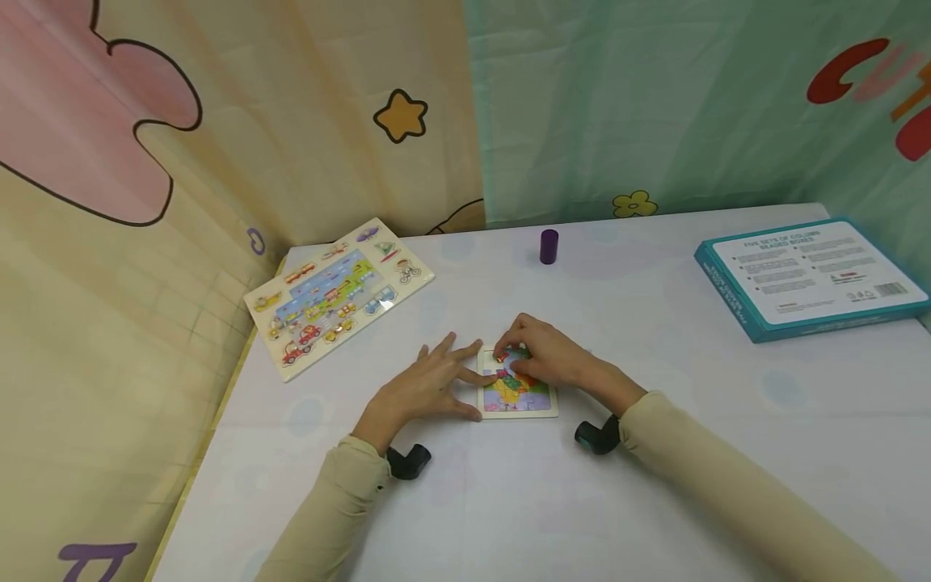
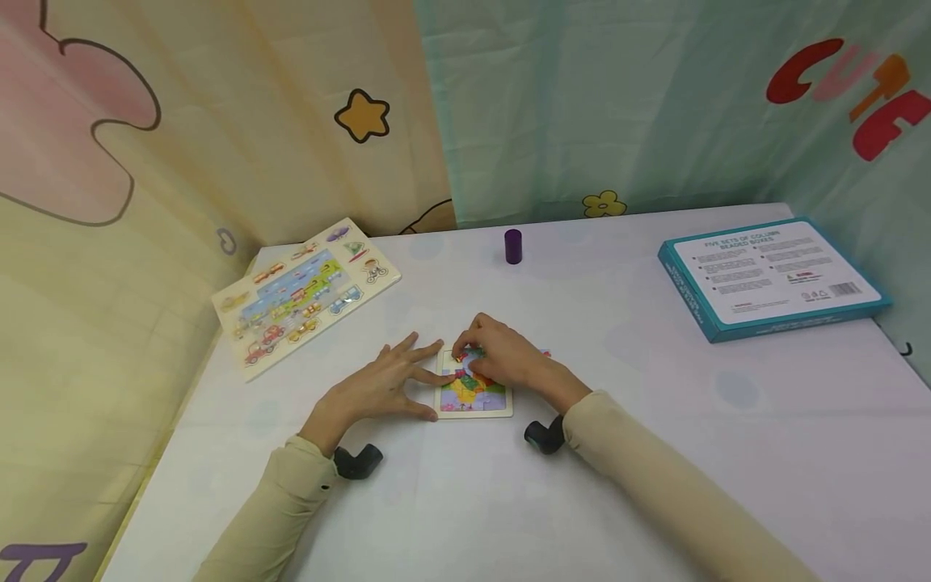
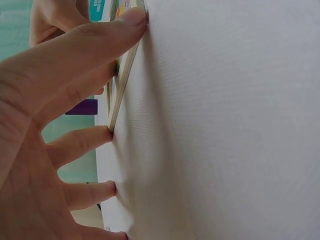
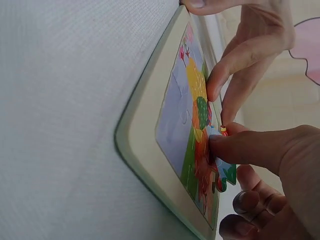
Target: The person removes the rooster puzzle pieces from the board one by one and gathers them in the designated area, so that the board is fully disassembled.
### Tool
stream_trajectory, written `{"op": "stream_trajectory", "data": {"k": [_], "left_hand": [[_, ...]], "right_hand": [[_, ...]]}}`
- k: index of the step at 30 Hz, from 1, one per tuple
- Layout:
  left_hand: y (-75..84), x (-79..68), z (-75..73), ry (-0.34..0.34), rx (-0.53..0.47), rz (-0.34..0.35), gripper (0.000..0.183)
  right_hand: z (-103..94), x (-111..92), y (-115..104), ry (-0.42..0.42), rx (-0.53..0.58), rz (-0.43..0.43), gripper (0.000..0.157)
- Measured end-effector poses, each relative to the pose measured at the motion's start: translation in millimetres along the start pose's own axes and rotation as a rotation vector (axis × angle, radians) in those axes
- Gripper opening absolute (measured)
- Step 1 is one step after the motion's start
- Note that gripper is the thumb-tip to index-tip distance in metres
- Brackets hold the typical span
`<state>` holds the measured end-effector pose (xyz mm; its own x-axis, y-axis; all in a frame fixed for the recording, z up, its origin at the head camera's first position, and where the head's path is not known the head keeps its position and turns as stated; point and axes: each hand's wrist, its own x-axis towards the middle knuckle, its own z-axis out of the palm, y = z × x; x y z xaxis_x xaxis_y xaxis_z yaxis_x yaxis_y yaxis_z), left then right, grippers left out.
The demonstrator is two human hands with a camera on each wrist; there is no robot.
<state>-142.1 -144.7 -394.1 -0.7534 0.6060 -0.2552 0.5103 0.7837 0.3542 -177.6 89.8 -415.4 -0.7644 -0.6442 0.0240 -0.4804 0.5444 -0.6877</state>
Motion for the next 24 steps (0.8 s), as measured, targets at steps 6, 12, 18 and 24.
{"op": "stream_trajectory", "data": {"k": [6,12,18,24], "left_hand": [[0.1,0.7,0.9,0.004,0.007,-0.006,0.059],[-0.7,1.4,1.9,0.014,0.006,-0.003,0.060],[-1.2,1.6,2.2,0.010,0.001,-0.006,0.060],[-1.3,1.8,2.3,0.009,-0.004,-0.010,0.059]], "right_hand": [[0.5,-1.1,-0.6,0.022,0.009,0.020,0.022],[1.0,-3.7,-0.5,0.021,0.055,0.017,0.022],[3.2,-4.2,-1.5,0.046,0.056,0.064,0.029],[3.7,-4.0,-3.7,0.055,0.044,0.129,0.020]]}}
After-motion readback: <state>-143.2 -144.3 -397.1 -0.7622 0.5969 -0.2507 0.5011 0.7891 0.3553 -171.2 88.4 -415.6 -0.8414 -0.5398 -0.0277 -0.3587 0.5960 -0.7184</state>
